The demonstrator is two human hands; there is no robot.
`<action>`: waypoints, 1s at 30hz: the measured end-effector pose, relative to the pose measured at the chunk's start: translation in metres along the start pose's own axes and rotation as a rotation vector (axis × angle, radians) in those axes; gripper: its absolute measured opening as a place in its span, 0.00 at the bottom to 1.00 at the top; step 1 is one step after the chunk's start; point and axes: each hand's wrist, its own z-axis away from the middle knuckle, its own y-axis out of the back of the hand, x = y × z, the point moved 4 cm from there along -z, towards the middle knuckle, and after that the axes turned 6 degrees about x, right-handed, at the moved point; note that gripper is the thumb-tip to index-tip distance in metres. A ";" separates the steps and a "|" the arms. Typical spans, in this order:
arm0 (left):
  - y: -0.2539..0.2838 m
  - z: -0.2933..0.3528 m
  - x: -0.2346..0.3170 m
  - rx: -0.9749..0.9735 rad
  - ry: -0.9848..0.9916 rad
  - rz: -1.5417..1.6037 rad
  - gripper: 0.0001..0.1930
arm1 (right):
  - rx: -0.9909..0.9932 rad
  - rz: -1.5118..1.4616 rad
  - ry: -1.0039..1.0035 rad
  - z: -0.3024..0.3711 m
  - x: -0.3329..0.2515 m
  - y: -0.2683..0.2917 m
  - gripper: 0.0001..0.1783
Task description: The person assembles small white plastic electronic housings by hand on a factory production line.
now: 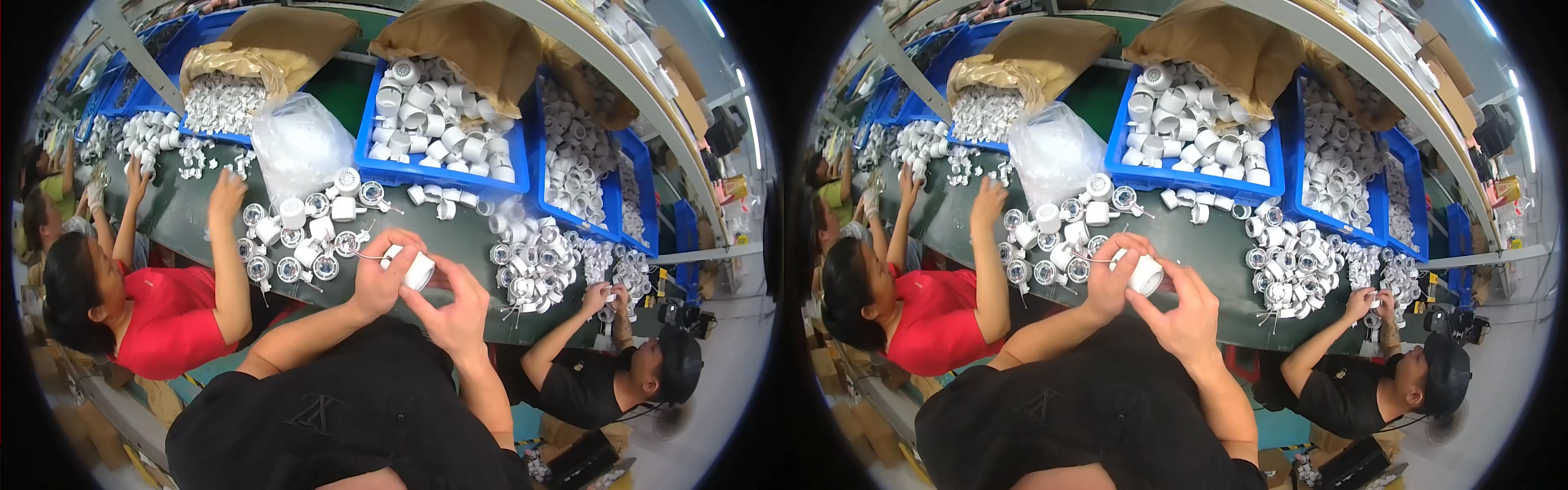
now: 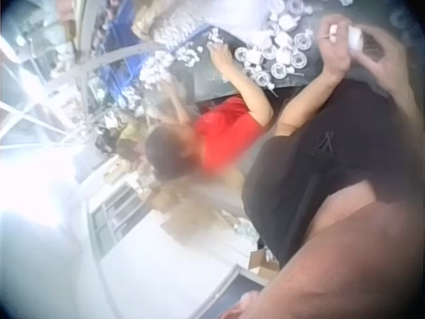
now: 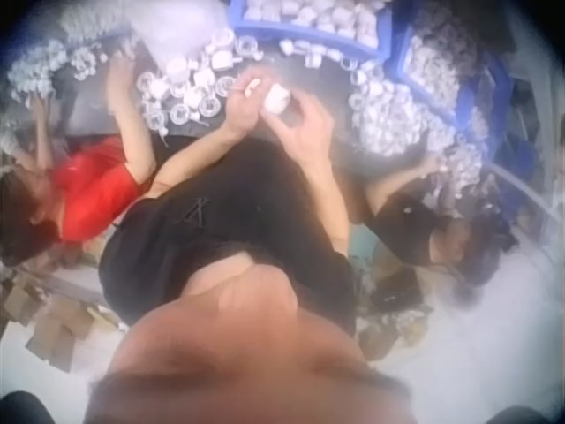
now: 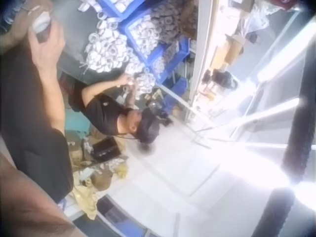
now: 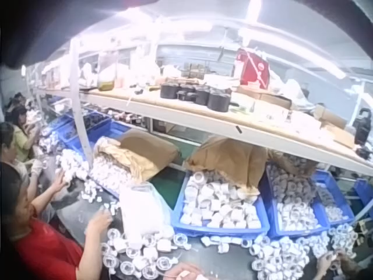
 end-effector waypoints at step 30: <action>-0.045 -0.036 -0.038 -0.403 -0.047 -0.332 0.33 | 0.281 -0.695 -0.315 -0.024 0.105 -0.027 0.47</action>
